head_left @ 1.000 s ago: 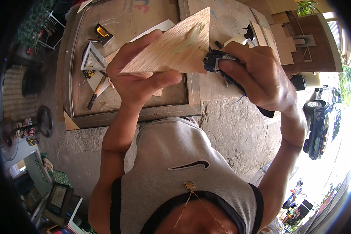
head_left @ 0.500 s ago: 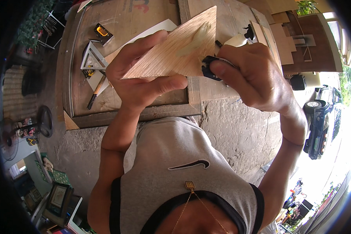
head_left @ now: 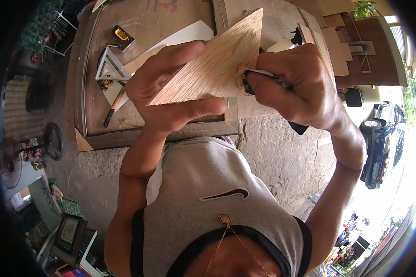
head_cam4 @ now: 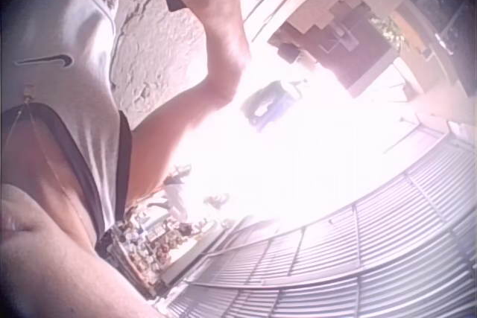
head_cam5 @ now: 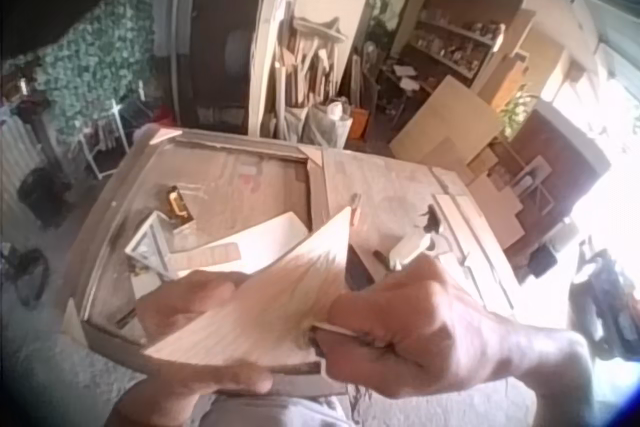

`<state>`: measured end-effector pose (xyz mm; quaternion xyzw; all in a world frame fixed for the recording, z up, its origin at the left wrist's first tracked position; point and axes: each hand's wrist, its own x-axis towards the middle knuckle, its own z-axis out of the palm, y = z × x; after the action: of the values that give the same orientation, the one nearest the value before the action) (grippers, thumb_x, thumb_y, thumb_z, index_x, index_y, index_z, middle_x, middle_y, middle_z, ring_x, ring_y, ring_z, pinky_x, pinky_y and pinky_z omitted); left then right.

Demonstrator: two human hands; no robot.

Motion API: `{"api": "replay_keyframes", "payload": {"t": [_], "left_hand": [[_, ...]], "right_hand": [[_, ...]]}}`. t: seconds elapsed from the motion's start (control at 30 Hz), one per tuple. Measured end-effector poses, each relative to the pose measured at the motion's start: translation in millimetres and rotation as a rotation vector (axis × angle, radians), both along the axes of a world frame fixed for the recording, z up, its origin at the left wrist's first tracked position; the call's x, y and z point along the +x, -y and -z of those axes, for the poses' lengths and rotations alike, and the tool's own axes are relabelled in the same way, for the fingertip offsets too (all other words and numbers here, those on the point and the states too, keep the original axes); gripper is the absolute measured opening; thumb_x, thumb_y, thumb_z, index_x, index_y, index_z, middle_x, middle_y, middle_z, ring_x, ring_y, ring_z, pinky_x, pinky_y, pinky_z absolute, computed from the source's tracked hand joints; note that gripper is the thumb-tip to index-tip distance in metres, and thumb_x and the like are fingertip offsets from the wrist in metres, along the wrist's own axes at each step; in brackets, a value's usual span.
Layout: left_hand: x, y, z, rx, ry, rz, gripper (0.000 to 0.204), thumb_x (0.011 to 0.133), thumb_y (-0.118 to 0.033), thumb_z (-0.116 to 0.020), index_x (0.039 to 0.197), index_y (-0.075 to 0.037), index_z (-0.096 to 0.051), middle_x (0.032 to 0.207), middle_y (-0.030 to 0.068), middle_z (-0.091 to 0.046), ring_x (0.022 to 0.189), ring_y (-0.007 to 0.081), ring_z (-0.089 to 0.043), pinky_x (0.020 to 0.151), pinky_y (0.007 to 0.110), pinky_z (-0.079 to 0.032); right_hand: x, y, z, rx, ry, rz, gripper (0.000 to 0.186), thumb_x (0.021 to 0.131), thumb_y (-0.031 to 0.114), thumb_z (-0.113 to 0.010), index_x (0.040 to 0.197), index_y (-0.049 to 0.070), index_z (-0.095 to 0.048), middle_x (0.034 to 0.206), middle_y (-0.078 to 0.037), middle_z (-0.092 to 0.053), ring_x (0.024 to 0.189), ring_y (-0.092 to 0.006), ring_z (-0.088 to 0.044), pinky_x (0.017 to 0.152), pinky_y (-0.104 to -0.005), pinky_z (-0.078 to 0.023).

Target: The person uses a hand saw to cut a triangular piece of wood on a workbench, then applies glue to the cut edge with a brush. The person also handles a utility knife and a small white rectangular piece.

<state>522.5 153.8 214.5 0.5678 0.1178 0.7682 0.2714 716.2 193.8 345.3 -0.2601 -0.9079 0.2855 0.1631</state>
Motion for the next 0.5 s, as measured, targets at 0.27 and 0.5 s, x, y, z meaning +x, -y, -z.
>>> {"api": "replay_keyframes", "payload": {"t": [0.27, 0.5], "left_hand": [[-2, -1, 2, 0.011, 0.026, 0.014, 0.077, 0.061, -0.017, -0.093, 0.126, 0.004, -0.057, 0.115, 0.0172, -0.066, 0.102, 0.0196, -0.066, 0.087, 0.030, -0.056], [-6, -1, 12, -0.090, 0.004, -0.011, 0.079, 0.060, -0.019, -0.094, 0.125, 0.005, -0.056, 0.115, 0.0164, -0.066, 0.102, 0.0201, -0.066, 0.088, 0.032, -0.055]], "right_hand": [[-1, 1, -2, 0.062, 0.000, 0.006, 0.013, 0.078, 0.004, -0.063, 0.066, -0.001, -0.062, 0.047, -0.005, -0.050, 0.040, -0.0108, -0.048, 0.041, -0.0291, -0.036], [7, -5, -5, 0.214, 0.083, -0.046, 0.015, 0.082, 0.006, -0.064, 0.069, -0.002, -0.060, 0.049, -0.008, -0.054, 0.039, -0.0151, -0.051, 0.041, -0.0318, -0.037]]}}
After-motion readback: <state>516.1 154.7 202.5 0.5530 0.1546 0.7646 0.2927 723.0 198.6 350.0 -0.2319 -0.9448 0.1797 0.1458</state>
